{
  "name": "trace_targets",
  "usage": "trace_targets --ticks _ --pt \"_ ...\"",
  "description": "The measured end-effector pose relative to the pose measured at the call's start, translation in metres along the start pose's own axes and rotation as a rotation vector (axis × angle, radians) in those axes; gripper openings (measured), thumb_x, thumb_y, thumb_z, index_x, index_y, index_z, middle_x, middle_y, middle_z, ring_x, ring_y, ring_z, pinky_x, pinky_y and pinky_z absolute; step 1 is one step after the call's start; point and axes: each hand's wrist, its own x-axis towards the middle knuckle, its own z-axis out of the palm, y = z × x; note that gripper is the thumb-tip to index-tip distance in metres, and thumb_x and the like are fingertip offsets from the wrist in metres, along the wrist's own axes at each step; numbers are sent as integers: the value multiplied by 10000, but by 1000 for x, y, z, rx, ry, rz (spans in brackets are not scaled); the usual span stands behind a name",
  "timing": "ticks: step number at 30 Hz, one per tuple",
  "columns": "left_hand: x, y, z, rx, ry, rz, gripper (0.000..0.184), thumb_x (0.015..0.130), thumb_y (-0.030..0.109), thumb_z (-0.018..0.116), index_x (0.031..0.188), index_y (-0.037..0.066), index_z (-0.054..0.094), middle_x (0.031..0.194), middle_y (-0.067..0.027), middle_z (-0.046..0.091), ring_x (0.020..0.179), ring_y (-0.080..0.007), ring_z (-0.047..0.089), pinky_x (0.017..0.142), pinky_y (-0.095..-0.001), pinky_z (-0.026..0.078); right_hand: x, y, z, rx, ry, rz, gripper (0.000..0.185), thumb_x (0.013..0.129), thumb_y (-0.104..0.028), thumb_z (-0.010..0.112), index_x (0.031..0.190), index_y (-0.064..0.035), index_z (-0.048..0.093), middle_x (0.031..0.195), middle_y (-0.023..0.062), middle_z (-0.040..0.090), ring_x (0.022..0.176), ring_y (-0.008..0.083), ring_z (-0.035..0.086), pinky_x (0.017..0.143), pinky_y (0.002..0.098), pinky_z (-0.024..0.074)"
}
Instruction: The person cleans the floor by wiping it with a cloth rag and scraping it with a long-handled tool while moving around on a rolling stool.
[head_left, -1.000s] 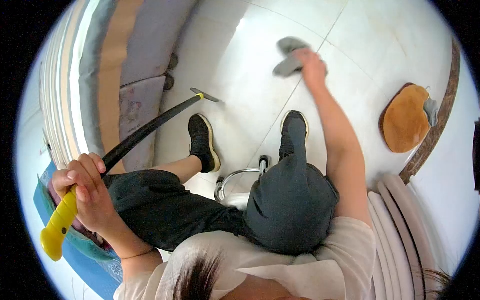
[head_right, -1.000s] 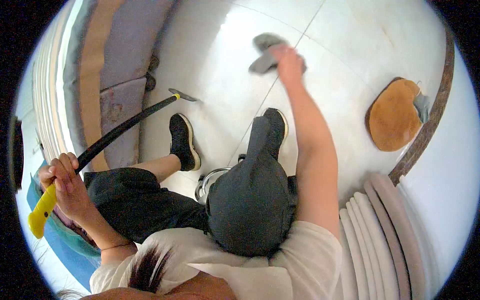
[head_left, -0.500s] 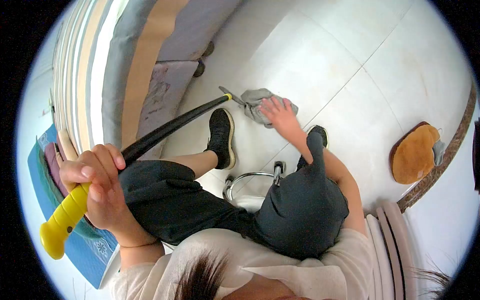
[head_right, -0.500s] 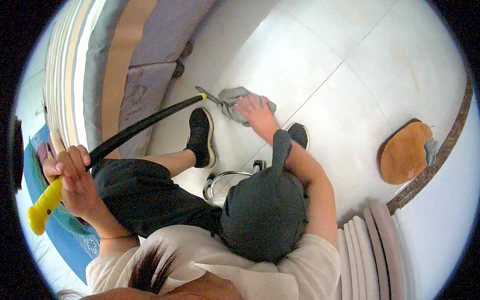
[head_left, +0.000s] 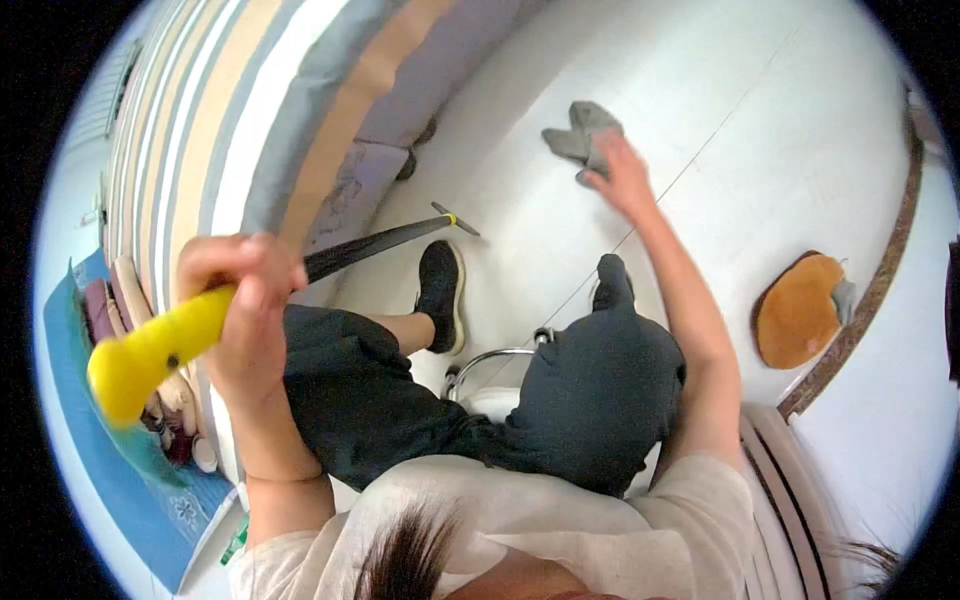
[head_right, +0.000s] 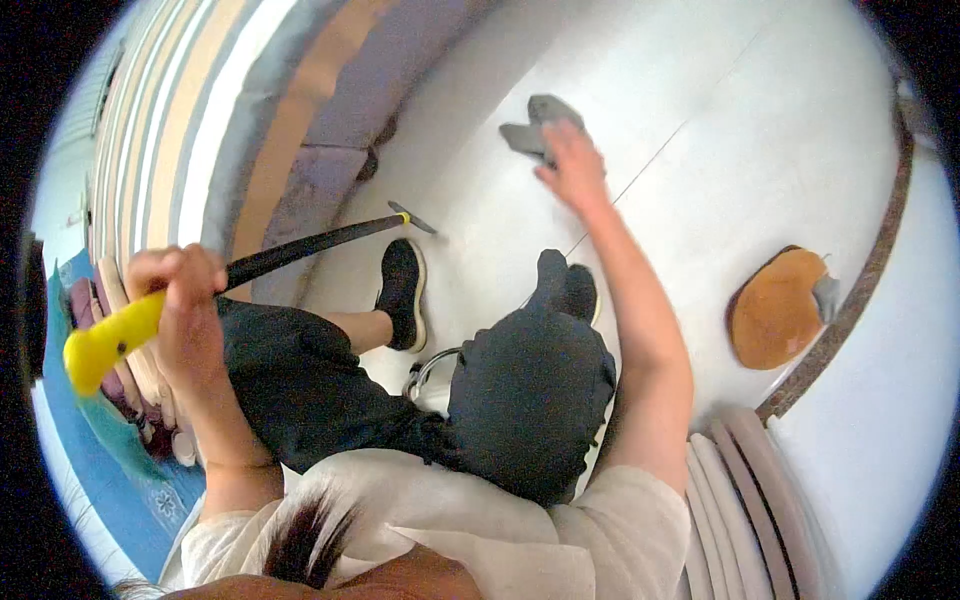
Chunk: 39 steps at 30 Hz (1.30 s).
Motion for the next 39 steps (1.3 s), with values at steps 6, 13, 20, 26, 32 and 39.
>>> trace_targets --ticks 6,13,20,26,32,39 --pt "14 23 31 18 143 -139 129 859 95 551 975 40 550 640 15 418 595 -81 411 622 -242 416 -22 -121 -159 512 -307 -154 426 853 -267 592 1232 -90 513 1066 121 598 931 232 594 819 354 472" --pt "1 41 85 -124 -102 -53 104 834 93 607 928 48 612 689 17 518 607 -72 494 580 -207 415 -64 -217 -270 253 -211 -287 543 760 -383 668 1218 -136 512 911 103 589 850 276 591 730 385 475" --pt "-43 42 129 -95 -486 81 149 812 58 627 959 53 603 787 0 553 739 -94 547 681 -233 458 -136 -208 -226 88 56 -193 298 739 -341 665 950 -152 572 754 97 619 718 307 615 626 407 489" --pt "-59 65 147 75 -513 288 484 792 91 662 1238 80 474 1069 -102 563 1018 -195 531 894 -310 411 -154 -201 -239 214 291 -44 229 749 -279 634 894 -107 587 737 110 644 713 308 624 609 415 487" --pt "-39 36 62 734 -530 387 457 848 269 603 1246 74 496 1215 -143 526 1178 -280 460 997 -360 339 -154 -179 -255 619 447 229 222 795 -280 564 906 -94 617 666 103 628 617 275 620 589 366 485" --pt "-52 -34 48 46 -466 -367 450 922 383 412 1091 10 597 1108 -101 585 1096 -213 494 1004 -316 304 -153 -171 -265 1060 544 353 162 828 -157 561 936 -44 605 643 35 586 526 109 581 523 244 479"
